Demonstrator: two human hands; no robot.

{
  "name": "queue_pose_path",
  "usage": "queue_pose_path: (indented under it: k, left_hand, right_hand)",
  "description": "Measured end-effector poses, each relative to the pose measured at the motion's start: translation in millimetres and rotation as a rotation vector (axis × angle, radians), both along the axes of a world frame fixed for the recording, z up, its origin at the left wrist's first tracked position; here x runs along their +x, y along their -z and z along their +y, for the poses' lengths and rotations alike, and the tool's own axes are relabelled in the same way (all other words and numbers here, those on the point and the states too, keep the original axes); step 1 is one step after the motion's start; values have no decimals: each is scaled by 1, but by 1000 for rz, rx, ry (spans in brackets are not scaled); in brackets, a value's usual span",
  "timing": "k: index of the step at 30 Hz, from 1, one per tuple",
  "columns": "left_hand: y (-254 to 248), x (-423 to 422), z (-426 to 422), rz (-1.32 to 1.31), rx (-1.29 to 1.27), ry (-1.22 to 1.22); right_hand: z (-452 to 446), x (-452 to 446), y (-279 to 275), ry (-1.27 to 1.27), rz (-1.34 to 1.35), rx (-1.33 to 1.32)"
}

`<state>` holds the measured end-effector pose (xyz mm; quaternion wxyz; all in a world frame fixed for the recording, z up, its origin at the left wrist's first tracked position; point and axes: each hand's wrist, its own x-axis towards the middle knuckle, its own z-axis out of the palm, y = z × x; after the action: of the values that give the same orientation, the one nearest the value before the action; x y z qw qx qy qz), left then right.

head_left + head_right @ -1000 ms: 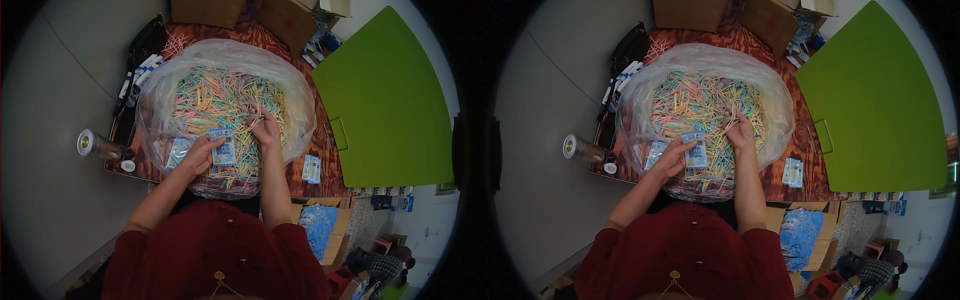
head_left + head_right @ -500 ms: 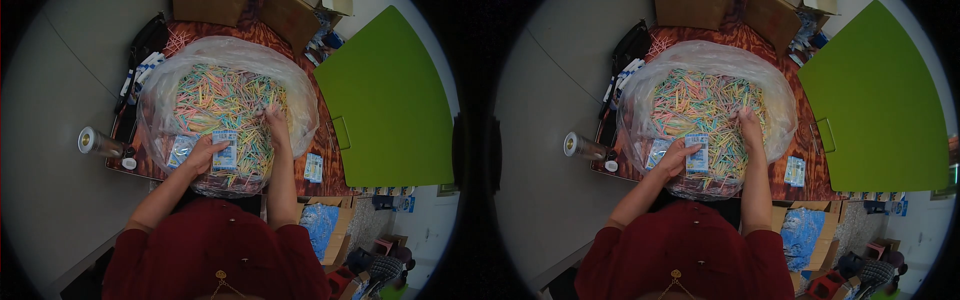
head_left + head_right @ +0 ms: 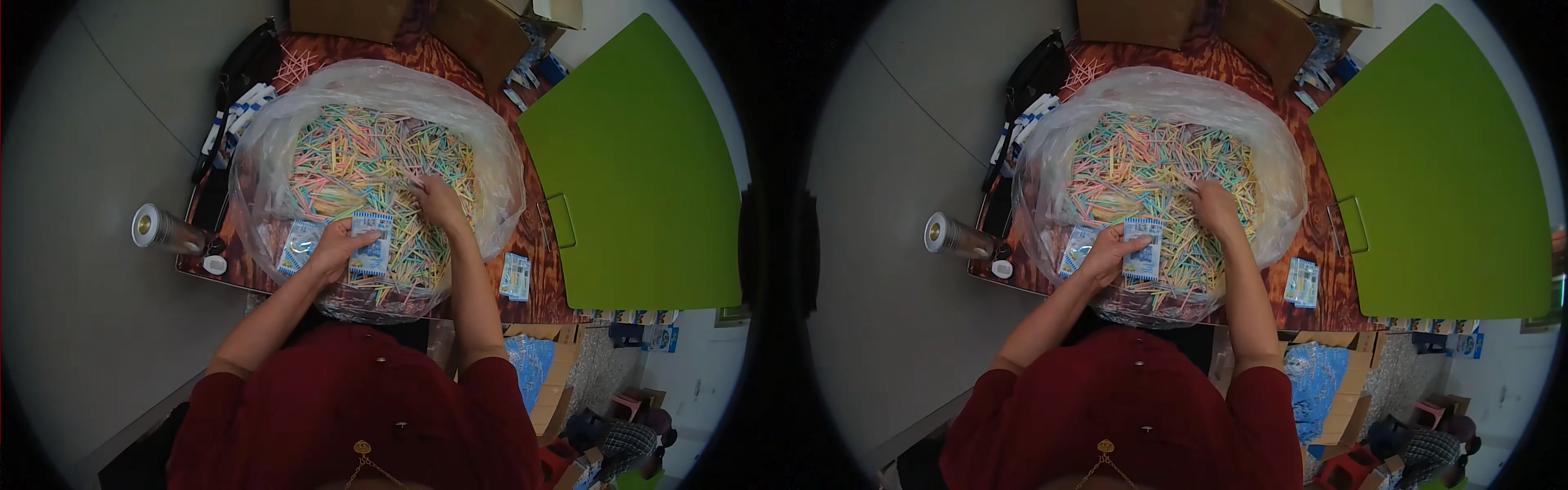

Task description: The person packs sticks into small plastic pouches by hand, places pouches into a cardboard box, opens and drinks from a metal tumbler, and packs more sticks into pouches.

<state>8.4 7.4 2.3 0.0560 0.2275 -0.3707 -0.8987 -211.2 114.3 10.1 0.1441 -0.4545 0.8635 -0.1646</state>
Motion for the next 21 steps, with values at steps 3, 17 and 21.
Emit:
queue_pose_path:
  k: [3, 17, 21]
  left_hand:
    - [3, -1, -4, -13, 30, 32]
    - [1, -21, 7, 71, 64, 60]
    - [4, -25, 10, 63, -172, 16]
  right_hand:
    - [7, -12, 9, 166, 5, -304]
    - [20, 30, 2, 529, -1699, -1113]
    - [21, 33, -3, 456, -1589, -1113]
